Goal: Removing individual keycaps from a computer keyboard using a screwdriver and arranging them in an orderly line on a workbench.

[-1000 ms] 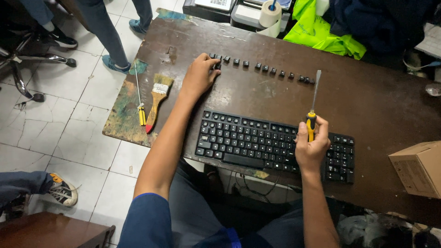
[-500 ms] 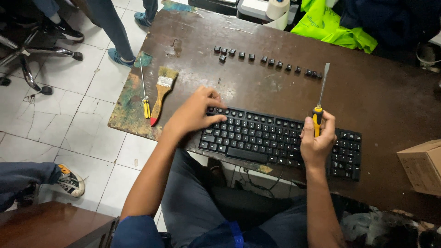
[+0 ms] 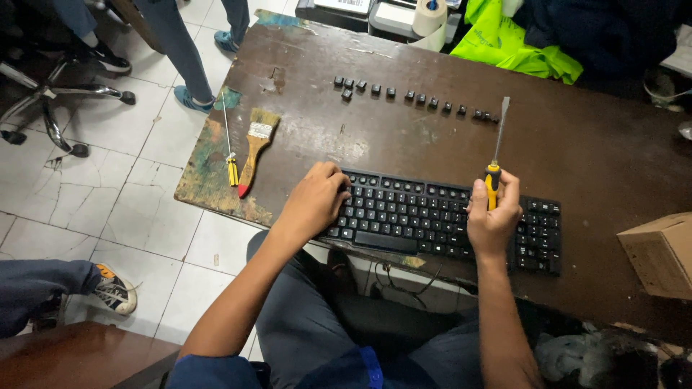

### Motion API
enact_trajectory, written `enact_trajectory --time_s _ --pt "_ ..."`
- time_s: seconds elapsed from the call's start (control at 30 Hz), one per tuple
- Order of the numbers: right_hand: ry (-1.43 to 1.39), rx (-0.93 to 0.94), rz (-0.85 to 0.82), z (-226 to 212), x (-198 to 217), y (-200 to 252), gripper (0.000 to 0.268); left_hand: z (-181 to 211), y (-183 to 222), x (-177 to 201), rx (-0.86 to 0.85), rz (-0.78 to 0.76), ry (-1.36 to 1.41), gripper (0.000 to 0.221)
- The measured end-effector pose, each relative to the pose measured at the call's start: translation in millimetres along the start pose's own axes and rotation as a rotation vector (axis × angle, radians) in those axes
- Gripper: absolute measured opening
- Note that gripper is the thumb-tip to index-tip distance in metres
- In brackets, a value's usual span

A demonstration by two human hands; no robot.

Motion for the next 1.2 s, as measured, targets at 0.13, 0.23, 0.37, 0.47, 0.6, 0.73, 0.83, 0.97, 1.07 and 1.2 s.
enact_trajectory --time_s 0.13,0.23,0.37,0.47,0.6,0.73,0.83,0.97,1.07,1.2 --pt "0.003 -0.021 -0.01 -1 1 0 0.028 -2 6 -15 -0.032 -0.019 -0.033 0.014" --pt "-0.006 -0.039 -0.014 -1 1 -2 0.028 -9 4 -20 -0.069 -0.015 0.0 0.013" --pt "-0.013 -0.016 0.001 1 1 -2 0.029 -3 -27 32 -0.032 -0.038 0.352 0.013" --pt "-0.027 -0.038 0.021 4 0 -1 0.028 -39 -93 10 0.022 -0.129 0.377 0.02" --pt "-0.003 0.001 0.002 1 0 -3 0.029 -76 -157 -31 0.203 -0.244 0.239 0.017" --pt "-0.011 -0.036 0.014 1 -1 -3 0.028 -84 -168 -30 0.203 -0.161 0.23 0.017" --pt "-0.025 -0.045 0.026 0 -1 -3 0.028 -95 -176 -11 0.102 0.081 0.312 0.025" --pt "-0.046 -0.066 0.017 0 -1 -3 0.029 -113 -191 -16 -0.096 0.251 0.346 0.036" --pt "-0.025 -0.062 0.007 -2 -1 -5 0.03 -99 -188 -10 -0.129 0.19 0.236 0.031" --pt "-0.038 -0.102 0.002 0 -1 -4 0.028 -111 -204 -23 -0.122 0.143 0.142 0.027"
Point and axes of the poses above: each hand's wrist, its own y-axis away from the middle knuckle, its own x-axis out of the back of the hand, z = x × y, the point moved 4 cm from there along -y, towards the middle knuckle, and after that the axes turned 9 degrees about x, right-handed, at the moved point
